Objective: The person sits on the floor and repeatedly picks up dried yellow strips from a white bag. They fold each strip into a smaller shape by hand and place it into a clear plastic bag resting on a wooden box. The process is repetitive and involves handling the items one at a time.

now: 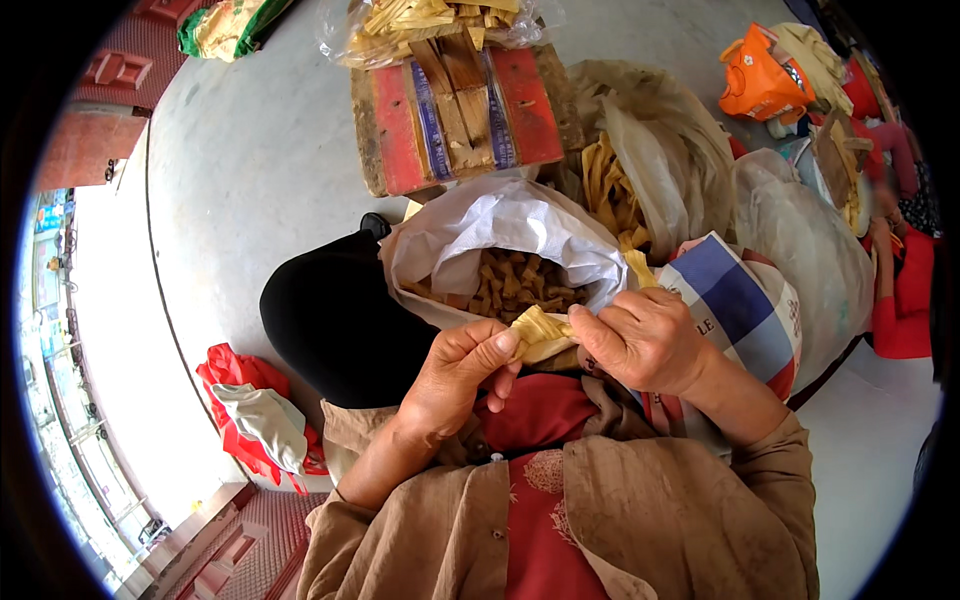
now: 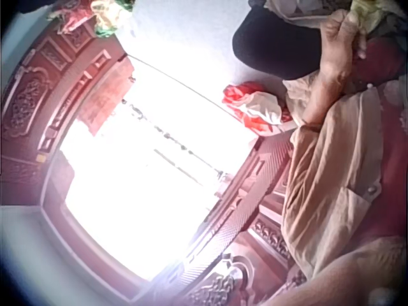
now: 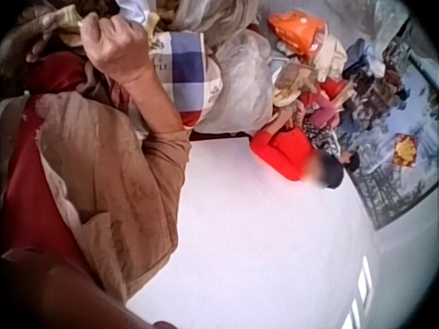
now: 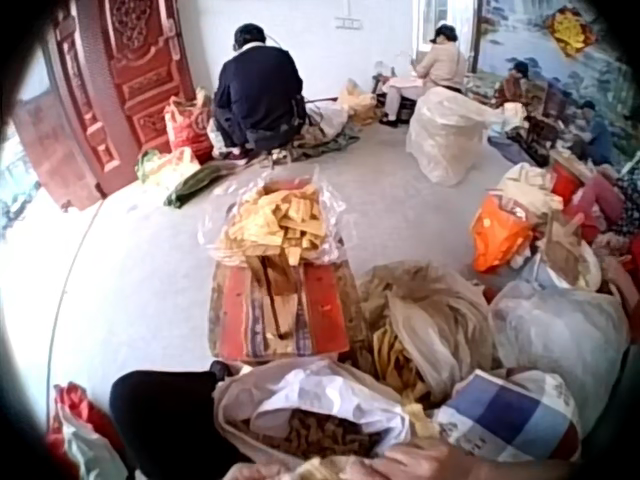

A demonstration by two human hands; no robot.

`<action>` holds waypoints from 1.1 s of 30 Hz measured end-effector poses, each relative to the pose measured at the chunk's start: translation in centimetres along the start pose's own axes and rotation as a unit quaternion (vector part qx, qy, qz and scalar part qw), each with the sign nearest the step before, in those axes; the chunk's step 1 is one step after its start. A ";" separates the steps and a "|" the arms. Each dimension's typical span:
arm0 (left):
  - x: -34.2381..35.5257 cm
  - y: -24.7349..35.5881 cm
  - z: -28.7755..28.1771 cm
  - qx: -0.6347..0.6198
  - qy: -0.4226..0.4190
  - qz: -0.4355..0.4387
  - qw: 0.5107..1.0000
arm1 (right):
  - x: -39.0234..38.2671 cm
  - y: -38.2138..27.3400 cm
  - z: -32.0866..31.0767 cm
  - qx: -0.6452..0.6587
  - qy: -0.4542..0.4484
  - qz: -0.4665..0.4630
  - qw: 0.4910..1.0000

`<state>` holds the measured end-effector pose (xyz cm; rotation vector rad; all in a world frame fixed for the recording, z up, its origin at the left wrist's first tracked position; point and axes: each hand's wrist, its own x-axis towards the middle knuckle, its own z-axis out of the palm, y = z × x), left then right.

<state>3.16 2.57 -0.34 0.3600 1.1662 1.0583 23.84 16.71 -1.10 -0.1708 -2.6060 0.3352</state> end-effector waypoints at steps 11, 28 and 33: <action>-1.5 0.9 -1.7 0.008 0.005 0.009 1.000 | 0.2 -0.3 -0.5 0.107 -0.016 0.043 0.993; 0.2 4.5 -1.1 0.714 -0.046 0.386 0.582 | 1.7 1.3 -0.4 0.294 -0.109 0.070 0.947; 5.2 9.2 -3.4 0.595 0.070 0.374 0.708 | 5.7 8.7 1.5 0.082 0.031 0.116 0.989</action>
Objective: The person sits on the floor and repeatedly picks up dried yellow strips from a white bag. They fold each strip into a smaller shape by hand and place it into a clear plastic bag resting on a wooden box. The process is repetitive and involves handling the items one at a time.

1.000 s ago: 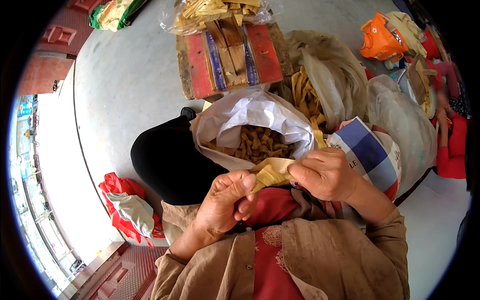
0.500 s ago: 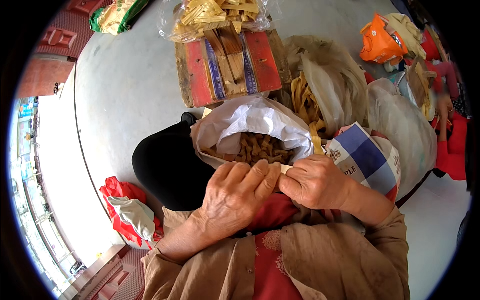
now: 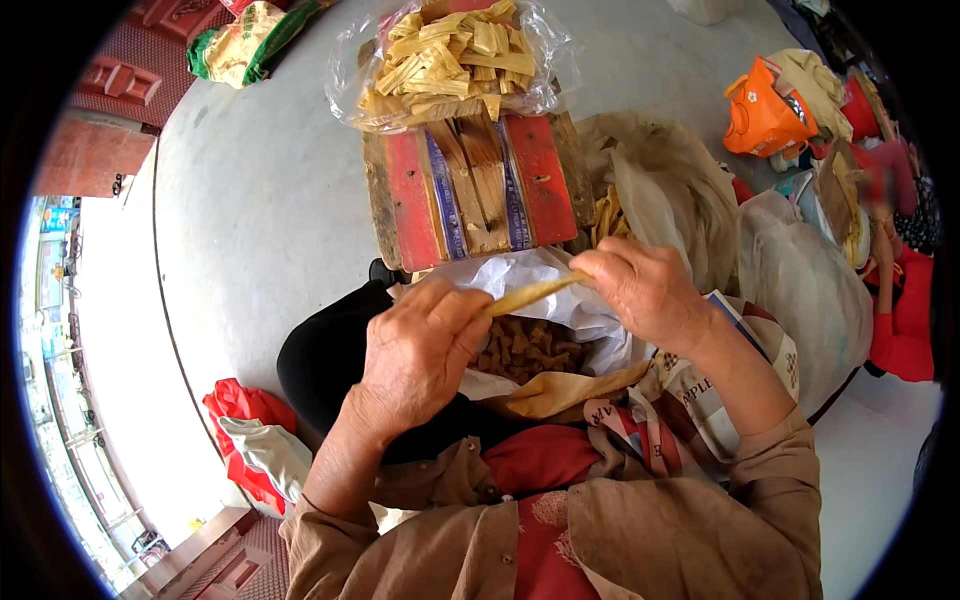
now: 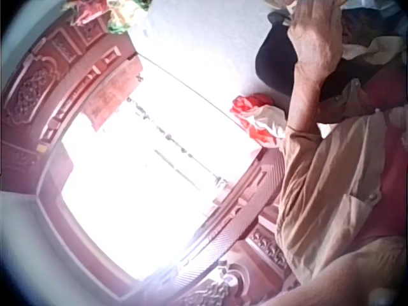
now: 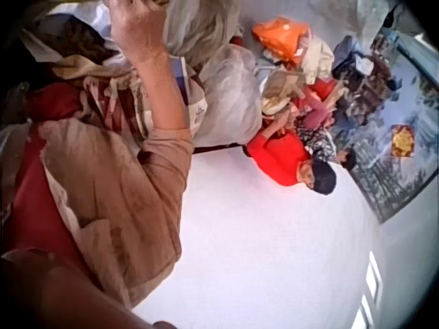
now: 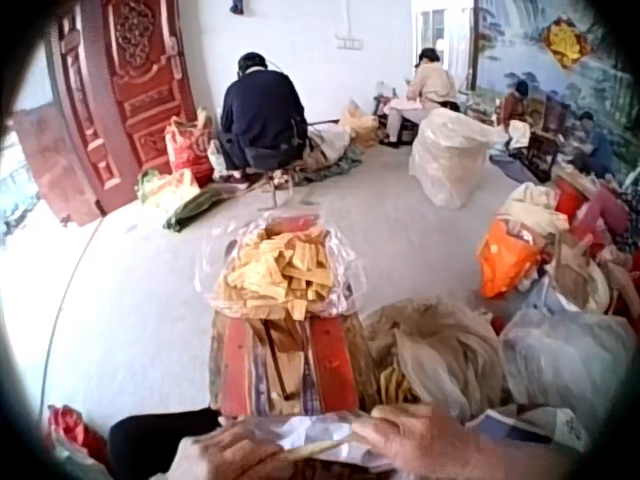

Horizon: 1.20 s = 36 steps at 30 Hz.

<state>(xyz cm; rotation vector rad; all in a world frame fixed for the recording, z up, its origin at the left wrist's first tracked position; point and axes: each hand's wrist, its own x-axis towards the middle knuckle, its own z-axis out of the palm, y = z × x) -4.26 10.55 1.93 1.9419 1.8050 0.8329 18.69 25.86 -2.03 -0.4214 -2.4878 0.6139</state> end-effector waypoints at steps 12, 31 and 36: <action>4.5 -5.1 -1.4 0.073 0.110 -0.124 0.983 | 4.4 6.1 2.0 -0.105 0.031 0.040 0.993; -6.4 5.3 1.3 -0.759 -0.030 -0.199 0.619 | -3.0 -2.2 2.0 0.059 0.045 -0.078 0.994; -6.0 4.1 0.7 -0.772 -0.027 0.050 0.633 | -4.3 -7.0 2.2 0.339 -0.141 0.092 0.926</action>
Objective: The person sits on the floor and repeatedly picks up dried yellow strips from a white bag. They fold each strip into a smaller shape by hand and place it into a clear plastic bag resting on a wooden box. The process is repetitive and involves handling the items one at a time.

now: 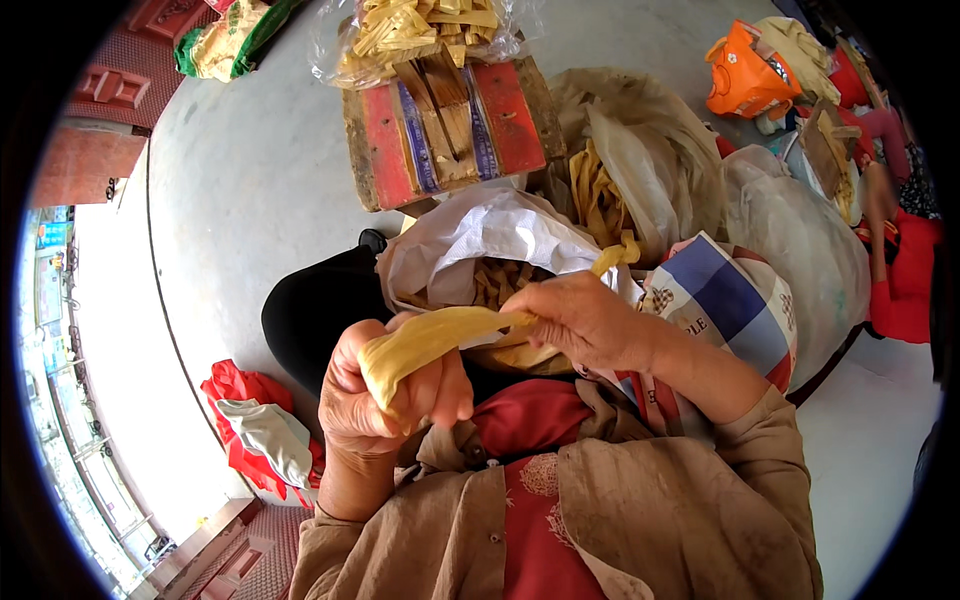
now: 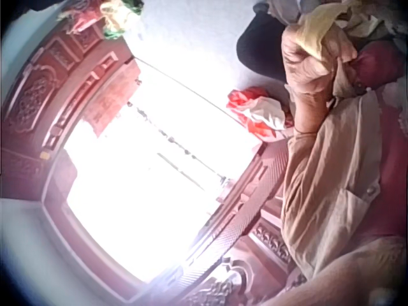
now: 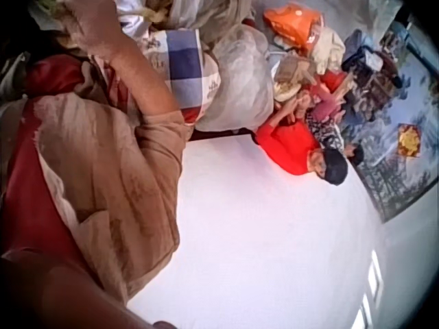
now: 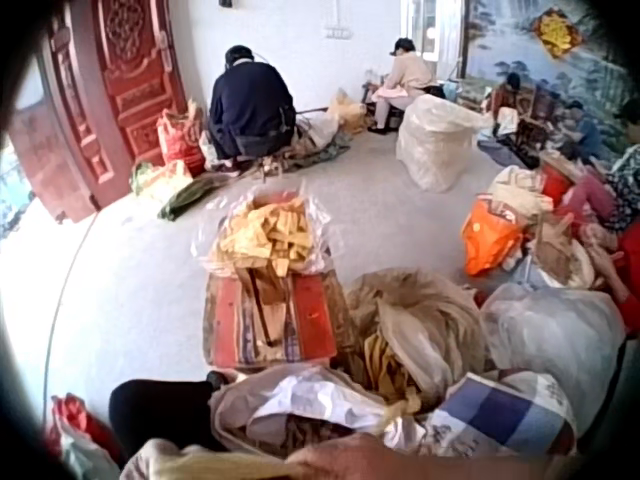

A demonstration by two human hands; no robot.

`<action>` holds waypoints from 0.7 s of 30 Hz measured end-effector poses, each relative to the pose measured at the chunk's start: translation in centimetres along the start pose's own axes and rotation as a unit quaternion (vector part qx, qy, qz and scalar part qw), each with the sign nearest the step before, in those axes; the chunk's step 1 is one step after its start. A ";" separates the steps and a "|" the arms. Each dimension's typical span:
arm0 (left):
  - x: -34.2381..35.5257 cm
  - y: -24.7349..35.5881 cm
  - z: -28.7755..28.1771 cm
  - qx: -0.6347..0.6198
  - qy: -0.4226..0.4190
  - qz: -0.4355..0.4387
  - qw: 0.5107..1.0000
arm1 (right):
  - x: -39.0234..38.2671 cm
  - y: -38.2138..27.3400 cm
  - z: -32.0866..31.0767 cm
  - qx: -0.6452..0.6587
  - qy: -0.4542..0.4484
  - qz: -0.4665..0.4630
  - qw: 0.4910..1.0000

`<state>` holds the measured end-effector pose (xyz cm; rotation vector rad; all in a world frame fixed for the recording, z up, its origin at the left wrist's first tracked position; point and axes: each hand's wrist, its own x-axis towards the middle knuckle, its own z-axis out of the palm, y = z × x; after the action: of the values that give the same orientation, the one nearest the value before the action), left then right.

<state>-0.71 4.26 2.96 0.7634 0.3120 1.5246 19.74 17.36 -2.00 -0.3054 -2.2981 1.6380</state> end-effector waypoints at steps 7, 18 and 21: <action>-0.1 2.7 4.9 0.540 0.009 -0.059 0.839 | 0.6 -7.2 -1.7 0.368 -0.084 0.131 0.917; -0.6 -2.3 3.8 0.850 -0.092 0.070 0.514 | -0.8 -3.9 0.1 0.391 -0.044 0.262 0.881; -0.8 -2.9 3.2 0.877 -0.021 0.194 0.440 | -1.1 -3.2 0.9 0.518 0.038 0.212 0.828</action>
<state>3.44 3.06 3.30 2.6065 1.9625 1.0106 20.40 15.13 0.67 -0.5965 -1.0069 2.7214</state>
